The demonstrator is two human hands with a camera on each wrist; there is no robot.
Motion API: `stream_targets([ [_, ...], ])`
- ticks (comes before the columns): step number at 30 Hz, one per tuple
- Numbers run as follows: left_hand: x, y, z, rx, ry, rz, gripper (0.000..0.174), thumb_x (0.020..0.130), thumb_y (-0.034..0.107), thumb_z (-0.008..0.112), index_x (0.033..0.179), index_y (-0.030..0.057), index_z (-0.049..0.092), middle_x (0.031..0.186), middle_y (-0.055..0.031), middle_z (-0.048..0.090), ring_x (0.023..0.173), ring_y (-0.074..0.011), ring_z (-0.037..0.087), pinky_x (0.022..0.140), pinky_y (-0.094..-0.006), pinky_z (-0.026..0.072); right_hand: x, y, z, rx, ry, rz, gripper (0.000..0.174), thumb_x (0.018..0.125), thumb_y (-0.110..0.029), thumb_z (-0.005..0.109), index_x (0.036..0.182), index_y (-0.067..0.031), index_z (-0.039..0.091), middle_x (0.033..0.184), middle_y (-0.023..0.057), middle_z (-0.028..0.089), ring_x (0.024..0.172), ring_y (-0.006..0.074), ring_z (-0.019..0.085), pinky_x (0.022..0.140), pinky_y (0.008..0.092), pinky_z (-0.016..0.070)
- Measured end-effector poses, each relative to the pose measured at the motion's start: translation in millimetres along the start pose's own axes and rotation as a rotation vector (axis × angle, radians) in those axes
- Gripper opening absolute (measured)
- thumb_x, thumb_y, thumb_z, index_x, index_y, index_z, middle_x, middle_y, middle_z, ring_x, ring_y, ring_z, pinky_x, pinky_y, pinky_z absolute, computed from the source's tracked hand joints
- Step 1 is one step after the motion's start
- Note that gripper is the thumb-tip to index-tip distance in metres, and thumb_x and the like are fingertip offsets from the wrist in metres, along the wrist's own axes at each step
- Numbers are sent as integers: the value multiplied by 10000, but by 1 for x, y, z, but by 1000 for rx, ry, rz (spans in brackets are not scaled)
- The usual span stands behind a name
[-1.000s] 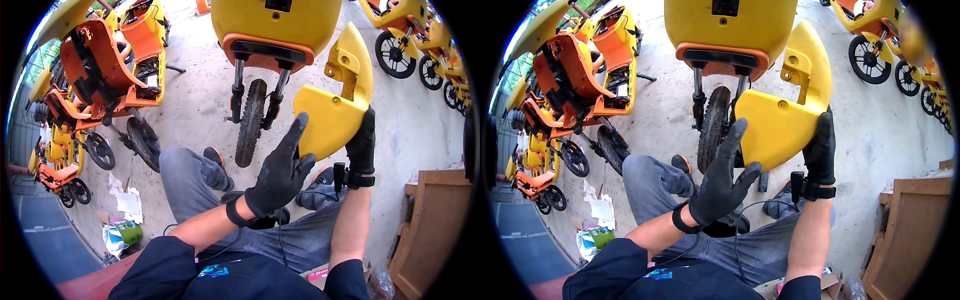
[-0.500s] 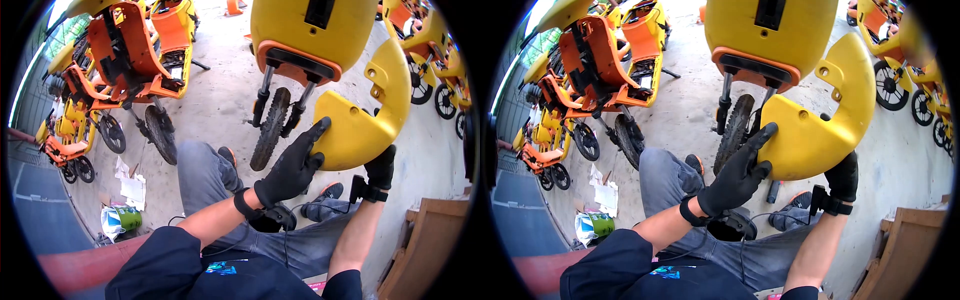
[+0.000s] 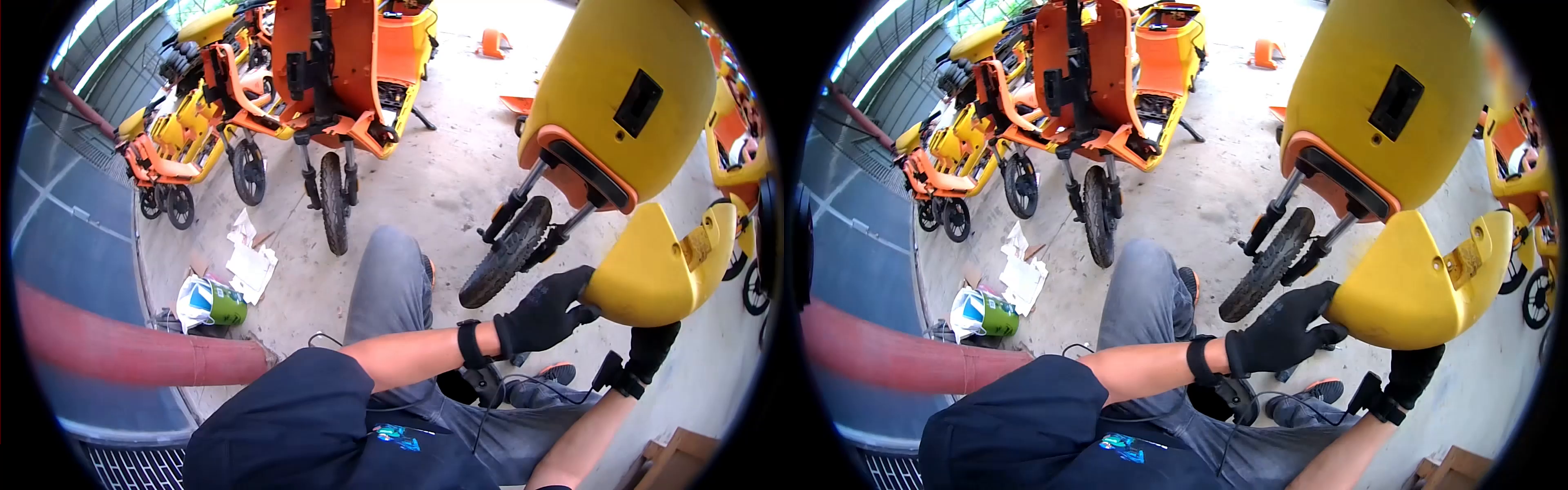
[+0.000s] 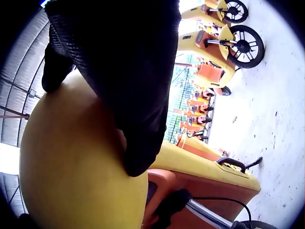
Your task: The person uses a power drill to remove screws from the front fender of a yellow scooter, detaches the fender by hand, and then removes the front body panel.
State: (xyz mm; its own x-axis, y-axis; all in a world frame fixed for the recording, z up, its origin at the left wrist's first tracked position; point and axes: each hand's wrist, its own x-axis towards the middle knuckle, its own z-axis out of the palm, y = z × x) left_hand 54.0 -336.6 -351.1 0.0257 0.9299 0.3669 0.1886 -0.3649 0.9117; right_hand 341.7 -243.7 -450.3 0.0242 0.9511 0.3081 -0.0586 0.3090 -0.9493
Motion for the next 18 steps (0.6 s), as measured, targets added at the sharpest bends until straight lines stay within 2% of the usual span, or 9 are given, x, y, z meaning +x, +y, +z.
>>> stream_targets([
  [1, 2, 4, -2, -69, -75, -66, 448, 830, 151, 699, 1200, -28, 520, 1104, -196, 614, 1043, -328, 585, 903, -397, 446, 1, 7, -8, -12, -17, -4, 494, 869, -157, 677, 1310, -39, 488, 1258, 106, 581, 1133, 242, 556, 960, 387, 446],
  [2, 4, 6, -1, -39, -21, -15, 390, 809, 113, 697, 1144, -21, 550, 1031, -185, 623, 991, -340, 587, 869, -411, 450, 1, -2, 0, -6, -24, -3, 494, 869, -157, 677, 1310, -39, 488, 1258, 106, 581, 1133, 242, 556, 960, 387, 446],
  [3, 6, 7, -3, -34, -18, -17, 390, 809, 113, 697, 1144, -21, 550, 1031, -185, 623, 991, -340, 587, 869, -411, 450, 1, -22, 12, 478, -91, 161, 517, 903, -304, 613, 1336, -64, 466, 1294, 90, 555, 1162, 239, 530, 984, 386, 426],
  [4, 10, 8, -5, 89, -24, 67, 385, 795, 95, 693, 1137, -16, 555, 1012, -180, 620, 964, -342, 585, 847, -416, 452, 1, -32, 17, 960, -155, 324, 570, 938, -452, 550, 1363, -88, 443, 1329, 75, 530, 1191, 236, 504, 1007, 384, 406],
  [5, 13, 8, -6, 209, -33, 151, 382, 782, 77, 690, 1131, -11, 561, 993, -174, 616, 936, -344, 582, 825, -421, 454, 3, -26, 12, 960, -152, 324, 570, 938, -452, 550, 1363, -88, 443, 1329, 75, 530, 1191, 236, 504, 1007, 384, 406],
  [7, 18, 9, -9, 280, -64, 184, 378, 772, 69, 684, 1129, 10, 572, 967, -158, 610, 922, -331, 573, 814, -417, 444, 9, -7, -5, 1066, -361, 288, 700, 921, -585, 480, 1421, -106, 380, 1406, 63, 458, 1269, 227, 438, 1085, 430, 334],
  [10, 19, 5, -7, 437, -77, 289, 383, 758, 53, 663, 1135, 72, 599, 893, -114, 590, 892, -295, 543, 793, -406, 412, 12, -6, -4, 1049, -252, 356, 677, 931, -578, 471, 1405, -100, 396, 1376, 59, 480, 1239, 221, 458, 1076, 419, 348],
  [13, 20, 8, -6, 473, -75, 282, 389, 763, 48, 655, 1147, 69, 597, 907, -113, 594, 907, -296, 543, 805, -407, 415, 13, -12, 3, 1012, -157, 357, 581, 967, -526, 436, 1382, -120, 430, 1352, 53, 511, 1233, 213, 471, 1060, 397, 361],
  [18, 21, 11, -8, 480, -50, 300, 441, 769, 67, 660, 1200, 62, 568, 963, -137, 585, 941, -318, 544, 842, -415, 426, 16, -15, 7, 1029, -209, 301, 543, 980, -487, 436, 1364, -103, 454, 1347, 57, 521, 1237, 218, 472, 1073, 410, 348],
])
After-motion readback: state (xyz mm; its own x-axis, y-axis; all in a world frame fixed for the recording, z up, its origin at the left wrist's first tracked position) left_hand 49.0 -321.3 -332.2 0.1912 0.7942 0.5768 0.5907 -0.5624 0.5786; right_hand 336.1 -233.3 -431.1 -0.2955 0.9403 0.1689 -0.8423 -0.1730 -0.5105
